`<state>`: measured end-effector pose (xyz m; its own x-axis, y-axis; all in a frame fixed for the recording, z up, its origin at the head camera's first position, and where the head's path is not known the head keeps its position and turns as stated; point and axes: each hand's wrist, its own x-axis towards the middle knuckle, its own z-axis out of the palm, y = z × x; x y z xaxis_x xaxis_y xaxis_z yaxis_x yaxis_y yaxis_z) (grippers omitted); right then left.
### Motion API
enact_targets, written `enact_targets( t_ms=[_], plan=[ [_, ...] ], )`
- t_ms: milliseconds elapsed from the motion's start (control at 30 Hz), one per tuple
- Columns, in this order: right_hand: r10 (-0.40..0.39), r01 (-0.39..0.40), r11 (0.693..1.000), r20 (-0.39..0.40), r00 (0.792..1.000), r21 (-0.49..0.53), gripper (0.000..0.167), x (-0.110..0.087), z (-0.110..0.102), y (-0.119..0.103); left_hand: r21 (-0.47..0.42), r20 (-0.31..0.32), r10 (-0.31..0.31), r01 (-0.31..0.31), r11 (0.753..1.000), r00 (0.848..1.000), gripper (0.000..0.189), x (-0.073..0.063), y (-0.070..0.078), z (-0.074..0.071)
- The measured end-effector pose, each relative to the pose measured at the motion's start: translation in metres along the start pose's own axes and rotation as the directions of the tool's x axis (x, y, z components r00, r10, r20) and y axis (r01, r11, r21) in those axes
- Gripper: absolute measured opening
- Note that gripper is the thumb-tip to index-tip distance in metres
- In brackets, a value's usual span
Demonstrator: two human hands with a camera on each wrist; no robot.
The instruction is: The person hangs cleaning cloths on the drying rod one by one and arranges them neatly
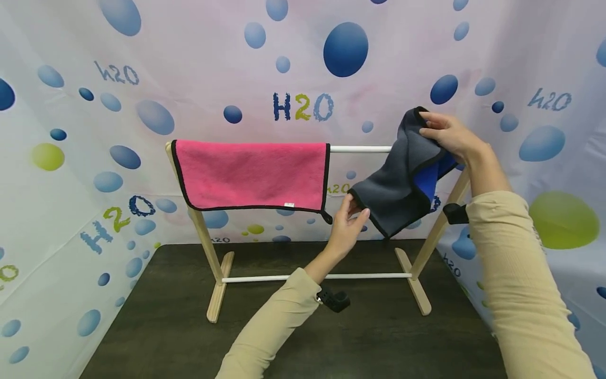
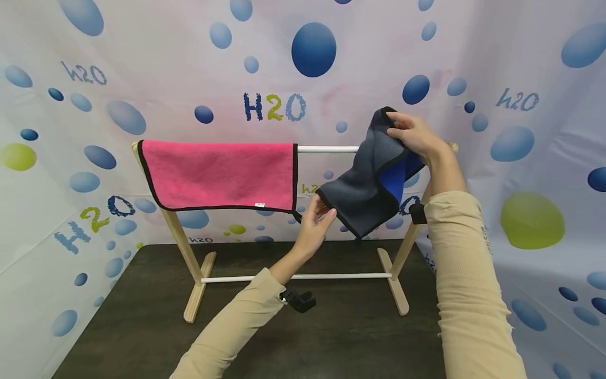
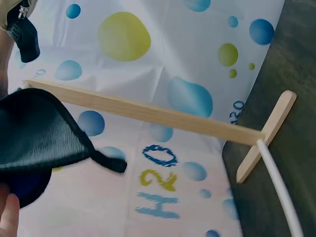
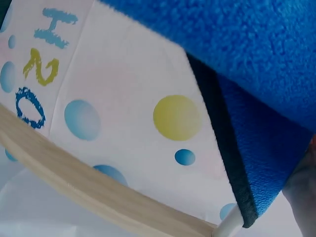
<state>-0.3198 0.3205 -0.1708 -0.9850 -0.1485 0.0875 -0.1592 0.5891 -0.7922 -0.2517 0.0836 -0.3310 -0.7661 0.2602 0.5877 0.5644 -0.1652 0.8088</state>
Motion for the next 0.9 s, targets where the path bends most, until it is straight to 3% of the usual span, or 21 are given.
enact_targets(
  t_ms=[133, 300, 467, 600, 633, 733, 833, 867, 900],
  plan=[
    [-0.009, 0.012, 0.998, -0.044, 0.999, 0.054, 0.049, -0.004, -0.004, 0.003, 0.061, -0.003, 0.065, -0.065, 0.996, 0.998, 0.038, 0.015, -0.001, -0.003],
    [-0.029, 0.052, 0.966, -0.094, 0.995, 0.253, 0.018, -0.007, -0.014, 0.006, 0.190, 0.013, 0.158, -0.158, 0.969, 0.987, 0.042, 0.035, 0.001, -0.008],
    [0.013, 0.046, 0.917, -0.144, 0.989, 0.397, 0.010, -0.013, -0.028, 0.003, 0.307, 0.035, 0.139, -0.143, 0.941, 0.990, 0.049, 0.050, 0.021, -0.012],
    [0.017, 0.086, 0.862, -0.199, 0.980, 0.499, 0.007, -0.020, -0.038, -0.004, 0.287, 0.074, 0.100, -0.117, 0.951, 0.992, 0.051, 0.065, 0.036, -0.017],
    [0.005, 0.119, 0.834, -0.222, 0.975, 0.539, 0.006, -0.021, -0.039, -0.006, 0.272, 0.086, 0.094, -0.114, 0.955, 0.992, 0.051, 0.070, 0.041, -0.019],
    [-0.043, 0.257, 0.699, -0.319, 0.947, 0.667, 0.004, -0.025, -0.040, -0.011, 0.220, 0.127, 0.080, -0.107, 0.970, 0.989, 0.052, 0.088, 0.056, -0.027],
    [-0.108, 0.425, 0.527, -0.438, 0.893, 0.736, 0.004, -0.027, -0.038, -0.015, 0.159, 0.137, 0.103, -0.124, 0.979, 0.985, 0.051, 0.104, 0.075, -0.033],
    [-0.126, 0.466, 0.480, -0.467, 0.875, 0.743, 0.004, -0.028, -0.036, -0.016, 0.149, 0.127, 0.114, -0.132, 0.980, 0.985, 0.051, 0.109, 0.082, -0.035],
    [-0.142, 0.499, 0.457, -0.493, 0.858, 0.736, 0.004, -0.029, -0.035, -0.017, 0.133, 0.115, 0.128, -0.143, 0.981, 0.985, 0.051, 0.113, 0.089, -0.037]
  ],
)
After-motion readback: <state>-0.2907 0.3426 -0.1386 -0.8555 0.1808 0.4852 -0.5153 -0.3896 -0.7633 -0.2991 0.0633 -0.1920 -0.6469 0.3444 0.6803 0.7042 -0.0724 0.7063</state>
